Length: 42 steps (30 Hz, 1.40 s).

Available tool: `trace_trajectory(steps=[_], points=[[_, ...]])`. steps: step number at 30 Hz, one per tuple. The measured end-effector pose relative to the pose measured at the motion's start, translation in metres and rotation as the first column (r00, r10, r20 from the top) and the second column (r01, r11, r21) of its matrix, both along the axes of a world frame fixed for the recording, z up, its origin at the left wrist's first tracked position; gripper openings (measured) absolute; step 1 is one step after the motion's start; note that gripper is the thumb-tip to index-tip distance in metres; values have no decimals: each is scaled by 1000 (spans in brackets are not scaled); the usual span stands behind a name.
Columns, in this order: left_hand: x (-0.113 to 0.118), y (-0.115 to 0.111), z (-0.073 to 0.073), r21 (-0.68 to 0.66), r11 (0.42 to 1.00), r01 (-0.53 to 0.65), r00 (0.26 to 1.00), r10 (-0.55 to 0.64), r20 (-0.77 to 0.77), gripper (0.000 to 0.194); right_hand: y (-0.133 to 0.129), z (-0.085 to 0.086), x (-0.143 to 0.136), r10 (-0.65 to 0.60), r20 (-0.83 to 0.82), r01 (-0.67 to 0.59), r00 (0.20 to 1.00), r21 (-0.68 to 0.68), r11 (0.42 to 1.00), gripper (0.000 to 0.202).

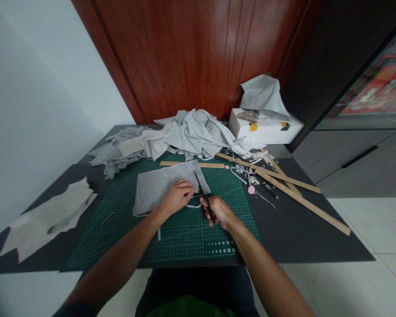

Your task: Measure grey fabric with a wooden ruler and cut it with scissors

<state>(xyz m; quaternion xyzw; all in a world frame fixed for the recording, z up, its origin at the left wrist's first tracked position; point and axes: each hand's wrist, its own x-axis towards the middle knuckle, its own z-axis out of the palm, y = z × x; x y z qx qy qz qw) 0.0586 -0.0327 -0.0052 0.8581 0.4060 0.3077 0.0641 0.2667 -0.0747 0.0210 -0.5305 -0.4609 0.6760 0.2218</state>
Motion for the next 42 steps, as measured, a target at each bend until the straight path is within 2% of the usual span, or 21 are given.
trace_trajectory(steps=[14,19,27,42], points=[[-1,0,-3,13,1000,28,1000,-28,6,29,9,-2,-3,8,13,-8,1000,-5,1000,36],[-1,0,-2,10,999,39,999,-39,15,27,5,-6,-5,-15,32,15,999,25,1000,36],[1,-4,2,-4,998,65,998,-65,17,27,7,-1,-5,-3,32,3,999,-6,1000,38],[1,-6,5,-5,994,112,993,-112,33,28,7,-6,-6,-10,41,10,999,23,1000,39]])
